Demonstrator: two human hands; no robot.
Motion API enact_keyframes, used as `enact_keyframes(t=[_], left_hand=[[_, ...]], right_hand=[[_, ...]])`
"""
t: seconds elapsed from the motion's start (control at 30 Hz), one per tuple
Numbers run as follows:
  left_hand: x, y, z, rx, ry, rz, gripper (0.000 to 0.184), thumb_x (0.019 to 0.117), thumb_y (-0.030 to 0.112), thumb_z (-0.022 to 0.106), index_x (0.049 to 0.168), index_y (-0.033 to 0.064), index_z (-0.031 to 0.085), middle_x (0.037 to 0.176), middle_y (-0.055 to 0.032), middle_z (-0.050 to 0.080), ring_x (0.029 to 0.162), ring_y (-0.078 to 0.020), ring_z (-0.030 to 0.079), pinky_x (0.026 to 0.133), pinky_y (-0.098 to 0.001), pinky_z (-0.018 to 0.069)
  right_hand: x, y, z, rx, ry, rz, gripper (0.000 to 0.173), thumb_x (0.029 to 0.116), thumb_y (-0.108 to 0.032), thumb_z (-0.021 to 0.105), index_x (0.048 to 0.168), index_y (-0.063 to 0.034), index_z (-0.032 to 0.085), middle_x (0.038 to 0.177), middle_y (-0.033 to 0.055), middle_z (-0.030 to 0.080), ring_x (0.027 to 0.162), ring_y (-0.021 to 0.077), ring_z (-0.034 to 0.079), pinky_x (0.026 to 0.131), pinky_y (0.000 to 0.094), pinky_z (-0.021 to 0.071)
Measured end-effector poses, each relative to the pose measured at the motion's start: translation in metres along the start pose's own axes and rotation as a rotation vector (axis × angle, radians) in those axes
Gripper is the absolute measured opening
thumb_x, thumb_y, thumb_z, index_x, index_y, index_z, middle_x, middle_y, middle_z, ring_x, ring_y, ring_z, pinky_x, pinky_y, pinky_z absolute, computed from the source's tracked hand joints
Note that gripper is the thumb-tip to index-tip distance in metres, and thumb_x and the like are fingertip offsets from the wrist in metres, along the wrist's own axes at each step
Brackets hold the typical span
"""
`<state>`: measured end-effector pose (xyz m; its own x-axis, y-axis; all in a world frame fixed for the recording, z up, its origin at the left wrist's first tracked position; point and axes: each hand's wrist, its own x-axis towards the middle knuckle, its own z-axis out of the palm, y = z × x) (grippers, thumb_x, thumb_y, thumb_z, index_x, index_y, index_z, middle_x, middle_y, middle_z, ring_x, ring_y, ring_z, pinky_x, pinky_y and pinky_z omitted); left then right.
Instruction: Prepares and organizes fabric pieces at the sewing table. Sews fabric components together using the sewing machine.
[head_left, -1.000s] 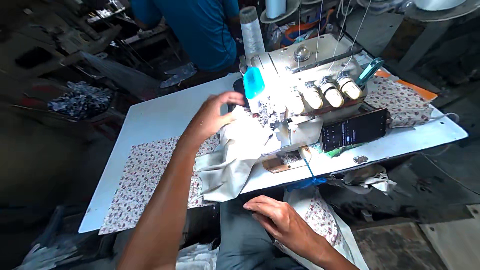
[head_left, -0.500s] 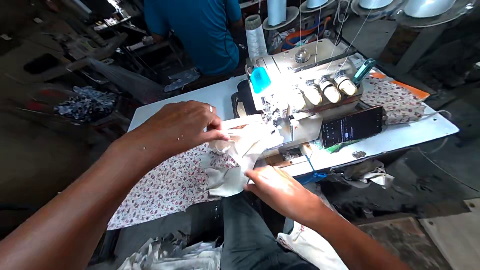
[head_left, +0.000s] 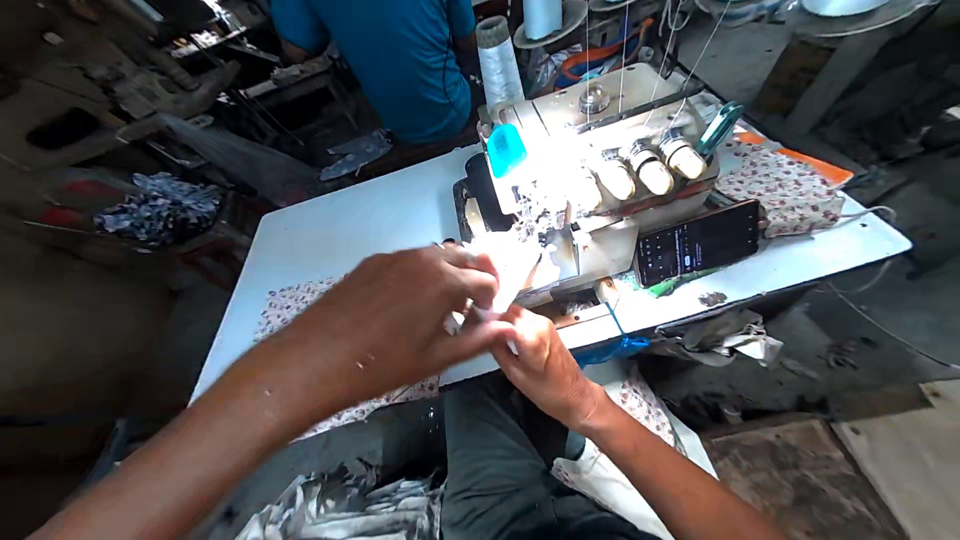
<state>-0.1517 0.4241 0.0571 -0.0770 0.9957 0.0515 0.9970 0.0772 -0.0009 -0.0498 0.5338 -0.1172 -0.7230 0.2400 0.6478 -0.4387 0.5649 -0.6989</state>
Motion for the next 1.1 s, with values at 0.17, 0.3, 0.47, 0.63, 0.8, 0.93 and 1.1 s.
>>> enact_keyframes(t=[0.17, 0.3, 0.47, 0.63, 0.8, 0.93, 1.1], left_hand=[[0.007, -0.010, -0.002, 0.133, -0.037, -0.022, 0.032, 0.0952, 0.039, 0.061, 0.076, 0.0133, 0.064, 0.076, -0.0023, 0.061, 0.059, -0.0197, 0.061, 0.047, -0.0407, 0.0454], [-0.015, -0.050, -0.009, 0.106, -0.042, -0.182, 0.036, 0.0957, 0.049, 0.057, 0.085, 0.0159, 0.065, 0.084, 0.0005, 0.063, 0.065, -0.0170, 0.060, 0.054, -0.0426, 0.0473], [-0.015, -0.041, 0.000, 0.046, 0.001, -0.180, 0.036, 0.0948, 0.052, 0.056, 0.084, 0.0180, 0.064, 0.081, 0.0042, 0.059, 0.062, -0.0101, 0.056, 0.052, -0.0332, 0.0436], [-0.013, -0.039, -0.001, 0.036, 0.019, -0.163, 0.036, 0.0949, 0.052, 0.055, 0.082, 0.0195, 0.063, 0.080, 0.0062, 0.058, 0.062, -0.0075, 0.054, 0.052, -0.0299, 0.0418], [-0.015, -0.032, 0.000, 0.075, 0.028, -0.159, 0.036, 0.0957, 0.051, 0.054, 0.083, 0.0193, 0.065, 0.082, 0.0049, 0.059, 0.060, -0.0090, 0.054, 0.050, -0.0302, 0.0411], [-0.016, -0.031, 0.000, 0.111, 0.031, -0.158, 0.037, 0.0963, 0.049, 0.054, 0.085, 0.0163, 0.066, 0.081, 0.0012, 0.060, 0.061, -0.0141, 0.057, 0.051, -0.0348, 0.0423], [-0.013, -0.026, 0.000, 0.163, 0.034, -0.144, 0.035, 0.0960, 0.045, 0.056, 0.084, 0.0135, 0.067, 0.083, -0.0024, 0.062, 0.063, -0.0185, 0.061, 0.051, -0.0373, 0.0434]], right_hand=[[-0.013, 0.001, 0.008, 0.014, -0.381, -0.159, 0.018, 0.1010, -0.012, 0.060, 0.108, -0.0043, 0.074, 0.104, 0.0120, 0.075, 0.096, 0.0242, 0.073, 0.085, 0.0382, 0.0595], [-0.014, 0.017, -0.018, 0.029, -0.291, -0.071, 0.018, 0.1018, -0.012, 0.059, 0.103, -0.0043, 0.075, 0.096, 0.0086, 0.074, 0.087, 0.0185, 0.072, 0.078, 0.0349, 0.0592], [0.017, 0.019, -0.047, -0.144, 0.131, -0.019, 0.008, 0.0928, -0.008, 0.071, 0.098, -0.0043, 0.077, 0.095, 0.0075, 0.072, 0.090, 0.0132, 0.069, 0.081, 0.0257, 0.0563], [0.037, 0.025, -0.045, -0.268, 0.221, -0.088, 0.012, 0.0920, -0.013, 0.074, 0.098, -0.0039, 0.076, 0.095, 0.0100, 0.071, 0.093, 0.0204, 0.067, 0.085, 0.0313, 0.0531], [0.045, 0.031, -0.038, -0.298, 0.188, -0.144, 0.012, 0.0937, -0.016, 0.072, 0.096, -0.0052, 0.077, 0.096, 0.0127, 0.072, 0.097, 0.0254, 0.067, 0.089, 0.0368, 0.0518], [0.042, 0.032, -0.046, -0.278, 0.149, -0.197, 0.012, 0.0956, -0.016, 0.070, 0.097, -0.0062, 0.078, 0.098, 0.0119, 0.072, 0.098, 0.0237, 0.065, 0.088, 0.0335, 0.0505], [0.042, 0.039, -0.055, -0.264, 0.095, -0.226, 0.014, 0.0973, -0.014, 0.068, 0.098, -0.0043, 0.077, 0.095, 0.0118, 0.072, 0.094, 0.0226, 0.067, 0.086, 0.0328, 0.0521]])
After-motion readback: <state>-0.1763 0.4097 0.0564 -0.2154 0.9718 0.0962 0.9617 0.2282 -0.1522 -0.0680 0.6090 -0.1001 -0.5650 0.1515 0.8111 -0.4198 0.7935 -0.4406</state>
